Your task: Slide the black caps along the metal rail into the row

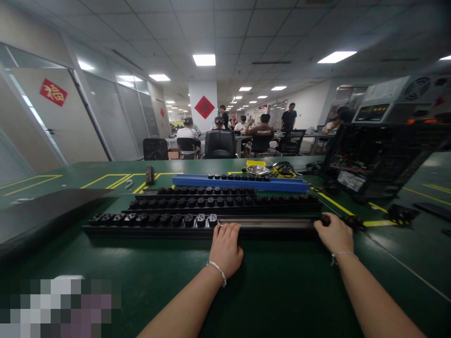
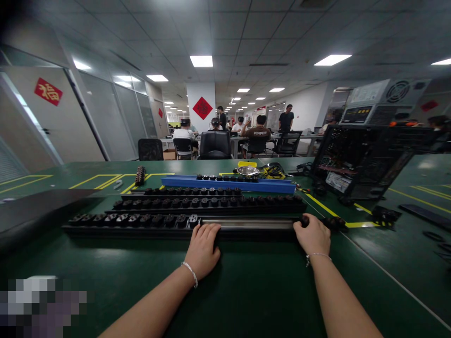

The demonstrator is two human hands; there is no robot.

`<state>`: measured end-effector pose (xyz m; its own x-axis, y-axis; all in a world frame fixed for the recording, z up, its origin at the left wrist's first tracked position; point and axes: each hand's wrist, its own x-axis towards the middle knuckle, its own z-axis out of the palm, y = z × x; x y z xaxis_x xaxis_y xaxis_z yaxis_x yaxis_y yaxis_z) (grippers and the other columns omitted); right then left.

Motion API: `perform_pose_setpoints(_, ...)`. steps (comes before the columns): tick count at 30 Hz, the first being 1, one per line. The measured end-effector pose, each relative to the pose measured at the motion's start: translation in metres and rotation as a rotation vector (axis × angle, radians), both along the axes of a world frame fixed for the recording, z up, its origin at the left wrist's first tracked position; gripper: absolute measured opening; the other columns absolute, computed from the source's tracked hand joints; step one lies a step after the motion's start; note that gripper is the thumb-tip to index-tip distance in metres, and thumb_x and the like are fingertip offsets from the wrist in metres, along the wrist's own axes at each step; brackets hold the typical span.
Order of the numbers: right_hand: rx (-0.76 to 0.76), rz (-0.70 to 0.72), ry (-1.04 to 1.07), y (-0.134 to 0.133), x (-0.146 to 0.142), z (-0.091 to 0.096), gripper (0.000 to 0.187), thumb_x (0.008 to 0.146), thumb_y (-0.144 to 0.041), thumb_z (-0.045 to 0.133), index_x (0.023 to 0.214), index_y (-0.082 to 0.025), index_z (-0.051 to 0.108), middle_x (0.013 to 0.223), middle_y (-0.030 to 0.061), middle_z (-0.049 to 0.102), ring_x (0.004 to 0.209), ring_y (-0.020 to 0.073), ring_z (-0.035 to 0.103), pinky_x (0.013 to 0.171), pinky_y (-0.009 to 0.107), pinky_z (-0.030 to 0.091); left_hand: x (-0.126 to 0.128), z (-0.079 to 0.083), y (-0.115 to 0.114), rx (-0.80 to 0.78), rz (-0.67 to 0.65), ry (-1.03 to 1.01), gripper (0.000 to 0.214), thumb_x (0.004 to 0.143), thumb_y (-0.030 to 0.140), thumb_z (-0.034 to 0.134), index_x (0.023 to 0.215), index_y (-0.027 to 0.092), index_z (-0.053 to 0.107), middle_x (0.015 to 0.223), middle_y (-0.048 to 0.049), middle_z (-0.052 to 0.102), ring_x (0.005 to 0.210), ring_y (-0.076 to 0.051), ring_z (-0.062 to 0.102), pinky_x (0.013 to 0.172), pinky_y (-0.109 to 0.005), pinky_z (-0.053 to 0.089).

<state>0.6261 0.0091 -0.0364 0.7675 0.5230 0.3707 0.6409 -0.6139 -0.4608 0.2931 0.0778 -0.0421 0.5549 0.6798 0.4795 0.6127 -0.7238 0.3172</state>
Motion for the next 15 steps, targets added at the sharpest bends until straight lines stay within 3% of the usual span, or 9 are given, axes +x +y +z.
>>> perform_pose_setpoints(8, 0.028, 0.003, 0.037, -0.0018, -0.0008, 0.0035, 0.049, 0.071, -0.039, 0.046, 0.112, -0.015, 0.056, 0.108, 0.0137, 0.060, 0.105, 0.0300, 0.053, 0.095, 0.043, 0.038, -0.0002, -0.0001, 0.0001, 0.001, 0.007, 0.006, 0.057, 0.069, 0.012, 0.049, 0.125, 0.019, 0.046, 0.127, -0.0047, 0.054, 0.120, -0.022, 0.041, 0.111, -0.047, 0.019)
perform_pose_setpoints(15, 0.032, -0.039, 0.140, -0.0049, 0.0072, 0.0054, 0.052, 0.071, -0.040, 0.046, 0.118, -0.018, 0.054, 0.109, 0.0143, 0.061, 0.100, 0.0330, 0.055, 0.083, 0.044, 0.045, 0.0003, 0.0007, -0.0001, -0.004, 0.009, 0.011, 0.057, 0.069, 0.012, 0.049, 0.125, 0.020, 0.046, 0.127, -0.0048, 0.054, 0.120, -0.022, 0.041, 0.111, -0.047, 0.019)
